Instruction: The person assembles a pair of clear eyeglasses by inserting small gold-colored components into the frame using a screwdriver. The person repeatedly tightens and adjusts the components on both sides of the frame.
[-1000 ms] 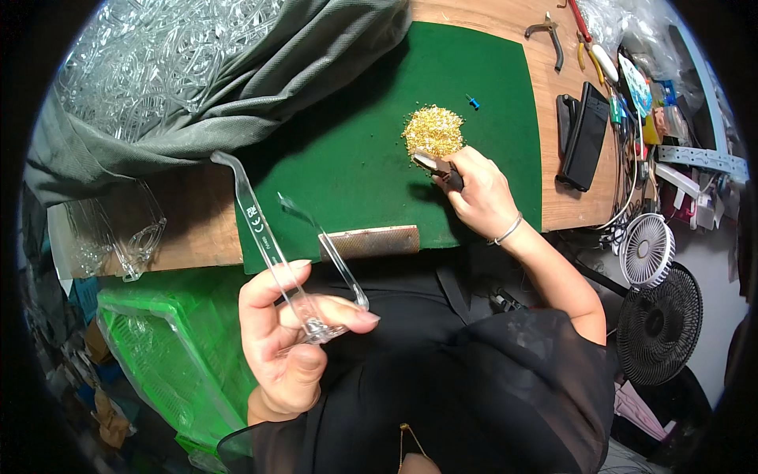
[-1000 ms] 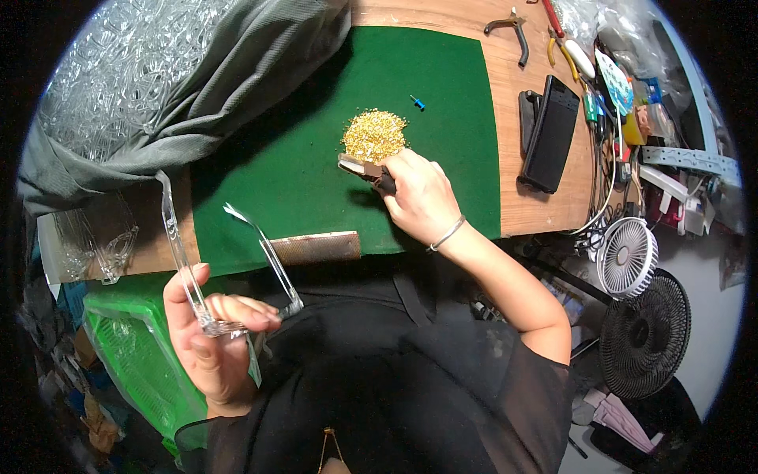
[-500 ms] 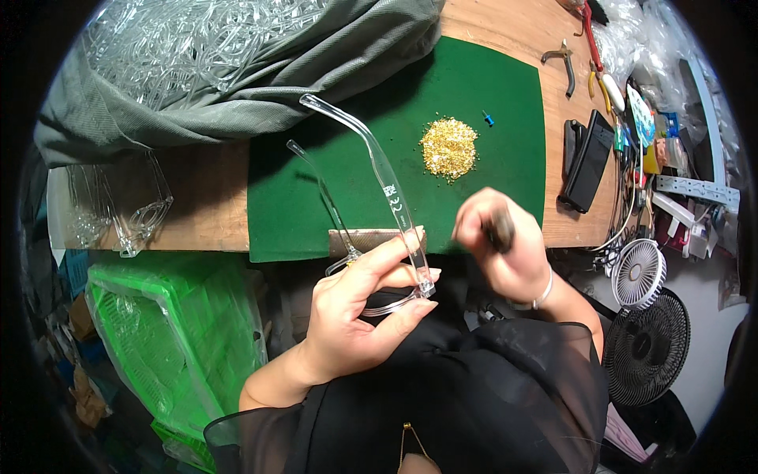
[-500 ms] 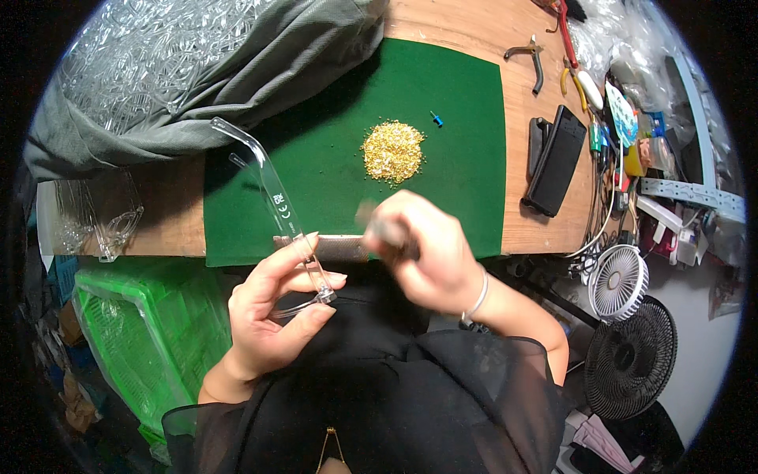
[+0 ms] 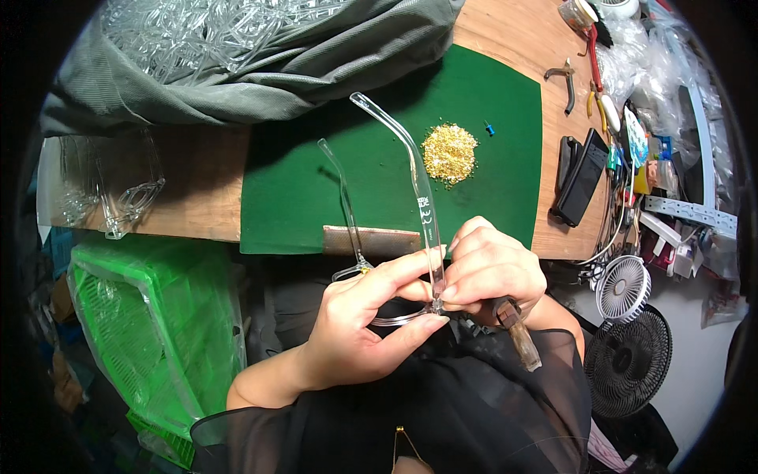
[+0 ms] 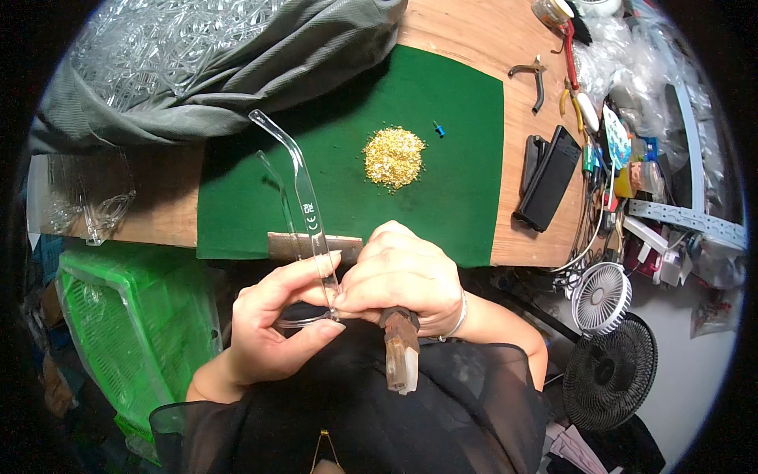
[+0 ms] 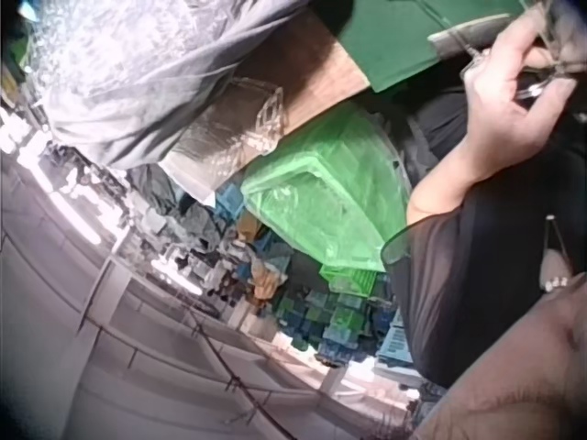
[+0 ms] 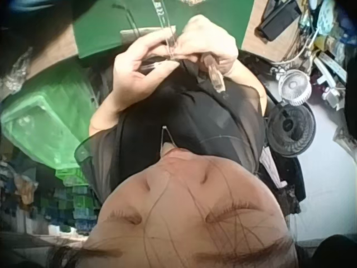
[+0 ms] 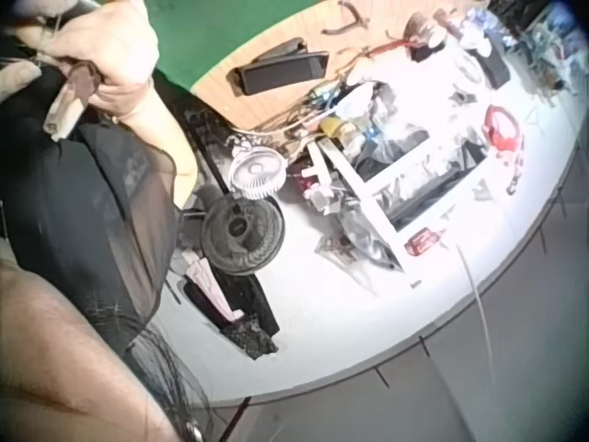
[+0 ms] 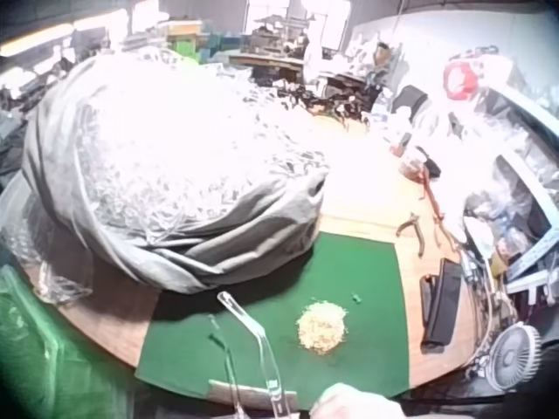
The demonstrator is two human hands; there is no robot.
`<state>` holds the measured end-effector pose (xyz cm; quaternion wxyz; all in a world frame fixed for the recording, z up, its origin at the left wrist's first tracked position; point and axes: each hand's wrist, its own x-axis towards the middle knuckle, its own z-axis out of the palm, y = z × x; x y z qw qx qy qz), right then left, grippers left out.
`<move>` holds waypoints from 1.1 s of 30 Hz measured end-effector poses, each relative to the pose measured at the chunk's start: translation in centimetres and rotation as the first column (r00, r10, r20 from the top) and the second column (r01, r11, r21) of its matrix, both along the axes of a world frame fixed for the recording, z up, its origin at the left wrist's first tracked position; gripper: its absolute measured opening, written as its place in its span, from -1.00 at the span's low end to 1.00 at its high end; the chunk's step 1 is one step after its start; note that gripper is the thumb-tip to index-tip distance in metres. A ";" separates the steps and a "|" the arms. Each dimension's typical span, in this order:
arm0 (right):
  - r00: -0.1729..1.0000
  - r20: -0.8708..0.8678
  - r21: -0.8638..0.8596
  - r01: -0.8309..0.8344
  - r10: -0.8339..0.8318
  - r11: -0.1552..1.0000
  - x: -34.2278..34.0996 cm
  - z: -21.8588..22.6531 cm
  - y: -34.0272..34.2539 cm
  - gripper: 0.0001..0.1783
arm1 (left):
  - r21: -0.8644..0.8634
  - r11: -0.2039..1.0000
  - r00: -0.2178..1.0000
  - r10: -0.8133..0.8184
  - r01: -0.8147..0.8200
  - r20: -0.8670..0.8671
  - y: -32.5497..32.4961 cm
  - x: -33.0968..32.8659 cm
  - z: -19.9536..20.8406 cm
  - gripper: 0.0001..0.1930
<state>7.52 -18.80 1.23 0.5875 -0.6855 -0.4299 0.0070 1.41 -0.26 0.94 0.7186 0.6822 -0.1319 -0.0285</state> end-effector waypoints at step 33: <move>0.921 -0.385 0.025 -0.048 0.054 0.999 -1.5 0.7 -0.9 -0.84 | -0.050 0.993 0.995 -0.104 0.104 0.001 0.3 -0.5 -0.6 -0.43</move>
